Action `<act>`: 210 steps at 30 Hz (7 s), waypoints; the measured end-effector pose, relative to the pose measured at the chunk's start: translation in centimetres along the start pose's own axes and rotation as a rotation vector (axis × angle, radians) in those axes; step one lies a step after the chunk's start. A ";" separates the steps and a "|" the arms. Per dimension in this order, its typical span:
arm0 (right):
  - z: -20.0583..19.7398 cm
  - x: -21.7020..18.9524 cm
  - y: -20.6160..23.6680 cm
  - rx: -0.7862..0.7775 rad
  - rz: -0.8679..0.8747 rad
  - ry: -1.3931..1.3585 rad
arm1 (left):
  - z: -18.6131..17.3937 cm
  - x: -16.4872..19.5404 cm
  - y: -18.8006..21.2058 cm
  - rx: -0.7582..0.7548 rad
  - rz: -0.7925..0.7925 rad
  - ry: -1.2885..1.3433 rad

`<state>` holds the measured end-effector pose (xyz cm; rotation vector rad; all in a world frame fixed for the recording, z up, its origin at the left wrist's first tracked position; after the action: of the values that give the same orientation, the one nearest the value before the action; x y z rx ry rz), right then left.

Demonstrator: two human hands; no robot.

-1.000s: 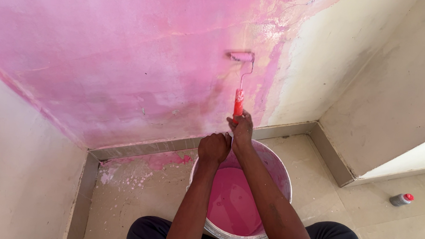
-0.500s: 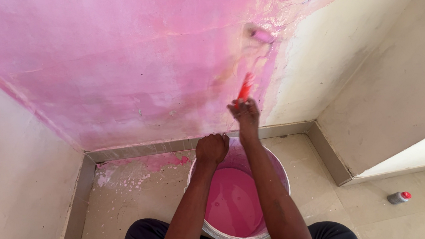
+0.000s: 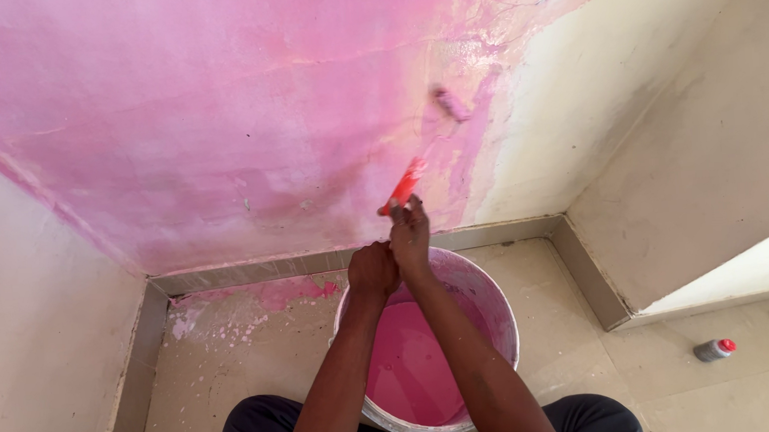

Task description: The person sits on the floor and paints a wall pink using a paint roller, repeatedly dipping the roller into a bucket of pink paint and rolling it onto the wall in vertical strokes to cover unpainted patches.

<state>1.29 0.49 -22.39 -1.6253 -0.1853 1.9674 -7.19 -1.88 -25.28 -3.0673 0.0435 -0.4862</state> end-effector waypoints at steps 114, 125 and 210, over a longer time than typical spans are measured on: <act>-8.1 2.2 -3.1 0.424 0.296 -0.605 | -2.7 0.8 1.4 0.089 -0.060 0.168; -6.2 -5.6 -4.7 0.122 -0.066 -0.616 | -3.0 0.8 1.6 0.085 -0.062 0.163; -6.8 -6.4 -5.2 -0.009 -0.137 -0.197 | -3.2 0.8 2.1 -0.021 -0.112 0.150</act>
<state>10.03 -0.15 -16.31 -1.3845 -0.3713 2.0205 -7.46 -4.11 -22.03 -3.0589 -0.1211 -0.7262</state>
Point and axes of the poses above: each hand's wrist, its own y-axis away from the middle knuckle, its own z-axis out of the palm, x = y × z, the point moved 7 cm from there along -y, towards the middle knuckle, and after that the axes turned 14 degrees about -z, right-handed, at the moved point
